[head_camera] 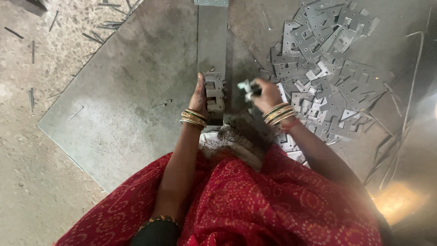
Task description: The person sits on the floor and repeatedly picks up small metal brackets from a pile, aligns them, and stacks them into neat piles on a metal beam. The person handles the brackets one at a time, organizing them into multiple stacks.
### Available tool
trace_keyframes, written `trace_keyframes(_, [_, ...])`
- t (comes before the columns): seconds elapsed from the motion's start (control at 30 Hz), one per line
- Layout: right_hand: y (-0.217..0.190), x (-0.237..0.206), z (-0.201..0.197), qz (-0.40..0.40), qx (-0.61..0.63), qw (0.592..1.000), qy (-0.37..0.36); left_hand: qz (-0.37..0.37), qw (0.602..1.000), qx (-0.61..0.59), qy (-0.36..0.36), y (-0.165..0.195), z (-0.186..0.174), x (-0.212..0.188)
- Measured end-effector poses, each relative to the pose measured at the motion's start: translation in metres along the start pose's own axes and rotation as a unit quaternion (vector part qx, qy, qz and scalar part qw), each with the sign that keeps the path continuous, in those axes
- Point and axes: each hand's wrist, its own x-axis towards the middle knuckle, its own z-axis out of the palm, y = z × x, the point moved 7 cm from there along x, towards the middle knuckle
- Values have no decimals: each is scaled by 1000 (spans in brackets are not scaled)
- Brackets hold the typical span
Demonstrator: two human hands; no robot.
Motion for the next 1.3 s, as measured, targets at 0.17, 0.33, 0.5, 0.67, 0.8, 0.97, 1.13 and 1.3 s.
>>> trace_keyframes(0.17, [-54,-7,-37,-122,118,985,-22,-7,999,12,33,1,13,-8])
trace_keyframes(0.33, [-58,-33,15,-140,-267,948,-106,2,999,-6,-44,8,26,-8])
trace_keyframes(0.5, [-59,-48,37,-276,-383,881,-38,-4,999,-15,-36,3,13,-2])
trace_keyframes(0.67, [-61,-46,12,-190,-284,932,-122,10,997,64,38,2,-7,2])
trace_keyframes(0.8, [-113,-79,-33,-424,-268,856,127,-12,998,57,-8,-1,-4,3])
trace_keyframes(0.97, [-92,-62,-5,-239,-307,920,39,-33,998,-19,-46,-3,7,0])
trace_keyframes(1.13, [-55,-73,56,-101,-299,947,-59,-19,998,-9,-51,3,17,-7])
trace_keyframes(1.3, [-22,-66,72,-35,-149,987,-45,-22,1000,-8,-19,0,18,-1])
